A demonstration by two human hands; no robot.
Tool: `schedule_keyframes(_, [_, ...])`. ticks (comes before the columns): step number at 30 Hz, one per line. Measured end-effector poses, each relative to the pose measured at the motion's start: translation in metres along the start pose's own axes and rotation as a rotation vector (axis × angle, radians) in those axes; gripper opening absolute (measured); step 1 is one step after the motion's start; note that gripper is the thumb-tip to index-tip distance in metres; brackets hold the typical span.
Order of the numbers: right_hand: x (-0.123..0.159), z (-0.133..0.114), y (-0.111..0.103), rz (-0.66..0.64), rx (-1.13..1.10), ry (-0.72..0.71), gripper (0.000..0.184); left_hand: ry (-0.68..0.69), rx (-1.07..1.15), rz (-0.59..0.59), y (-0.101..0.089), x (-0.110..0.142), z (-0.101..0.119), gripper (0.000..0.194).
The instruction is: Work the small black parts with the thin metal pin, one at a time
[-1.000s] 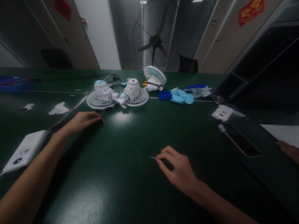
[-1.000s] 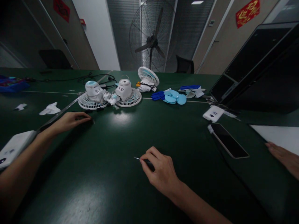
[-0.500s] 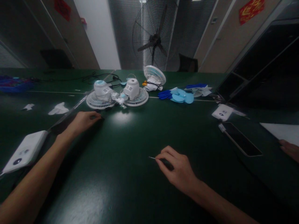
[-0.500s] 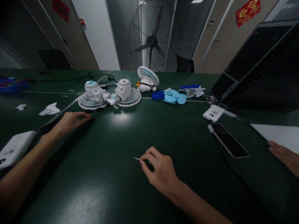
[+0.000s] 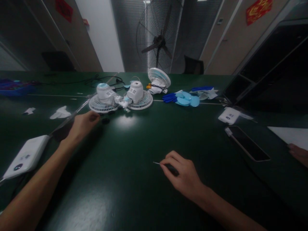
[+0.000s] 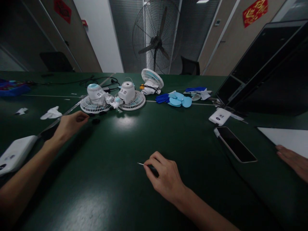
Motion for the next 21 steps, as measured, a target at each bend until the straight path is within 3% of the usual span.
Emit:
schedule_keyframes(6, [0.001, 0.002, 0.000, -0.018, -0.016, 0.005, 0.014, -0.061, 0.163, -0.010, 0.002, 0.004, 0.002, 0.039])
schedule_keyframes(10, [0.002, 0.004, 0.002, -0.003, 0.005, -0.003, 0.012, -0.084, 0.085, -0.005, 0.004, 0.003, 0.009, 0.036])
schedule_keyframes(14, [0.002, 0.004, 0.003, -0.012, 0.009, 0.010, 0.013, 0.025, -0.027, 0.026, 0.005, 0.001, 0.017, 0.038])
schedule_keyframes(17, [0.002, 0.004, 0.003, -0.012, 0.008, 0.002, 0.013, 0.049, 0.033, -0.004, 0.008, 0.000, 0.012, 0.041])
schedule_keyframes(21, [0.002, 0.003, 0.002, -0.016, 0.011, -0.004, 0.012, -0.051, 0.142, -0.002, 0.011, 0.000, -0.005, 0.042])
Point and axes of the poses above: each hand's wrist, its own x-axis away from the middle knuckle, its own y-axis out of the palm, z = x × y, the point moved 4 cm from there along -x, towards the middle knuckle, and after that the axes turned 8 degrees about -z, right-handed, at the moved point
